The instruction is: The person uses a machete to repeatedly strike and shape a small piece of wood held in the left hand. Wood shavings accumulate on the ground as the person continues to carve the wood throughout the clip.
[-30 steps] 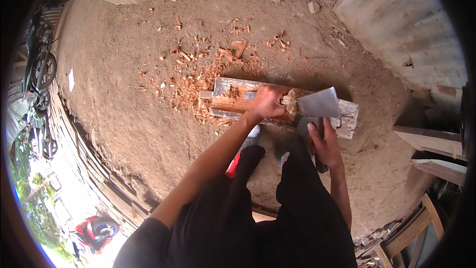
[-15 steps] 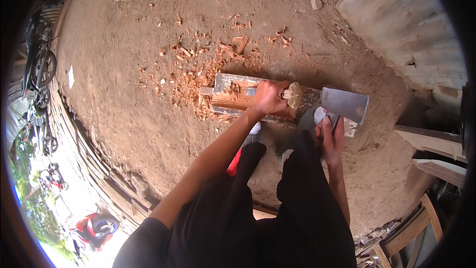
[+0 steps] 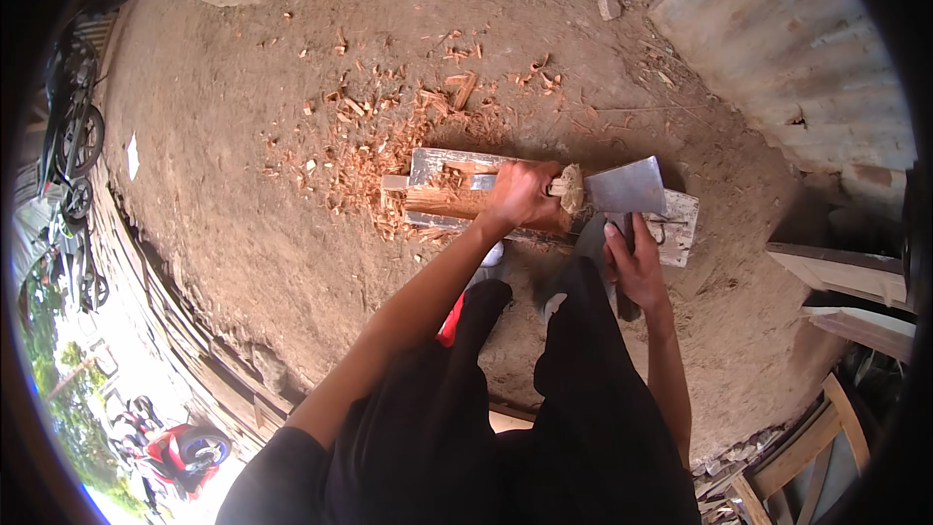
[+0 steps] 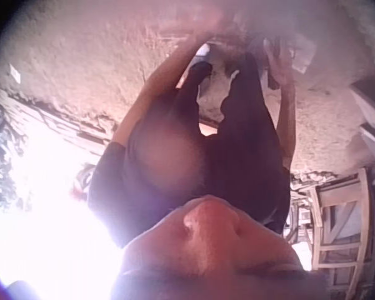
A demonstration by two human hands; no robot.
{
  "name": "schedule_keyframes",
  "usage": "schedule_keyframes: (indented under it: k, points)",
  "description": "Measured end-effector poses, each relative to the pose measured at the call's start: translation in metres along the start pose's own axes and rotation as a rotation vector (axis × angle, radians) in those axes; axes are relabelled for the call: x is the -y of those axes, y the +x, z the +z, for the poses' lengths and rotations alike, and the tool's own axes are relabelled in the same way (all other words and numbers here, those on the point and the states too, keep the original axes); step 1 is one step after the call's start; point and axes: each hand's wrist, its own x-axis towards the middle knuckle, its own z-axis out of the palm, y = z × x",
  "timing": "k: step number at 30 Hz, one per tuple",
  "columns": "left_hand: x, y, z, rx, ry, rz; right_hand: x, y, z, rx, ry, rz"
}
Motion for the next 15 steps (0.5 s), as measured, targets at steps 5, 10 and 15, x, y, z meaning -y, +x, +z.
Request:
schedule_keyframes:
  k: [5, 10, 15]
  points:
    - [0.011, -0.009, 0.006, -0.008, 0.024, -0.052, 0.020, -0.009, 0.008, -0.150, 0.354, -0.029]
    - [0.004, -0.004, 0.005, 0.027, 0.057, -0.013, 0.015, -0.001, 0.011, -0.044, 0.156, 0.072]
    - [0.007, -0.010, 0.004, 0.006, 0.075, -0.012, 0.018, -0.006, -0.003, -0.127, 0.312, 0.066]
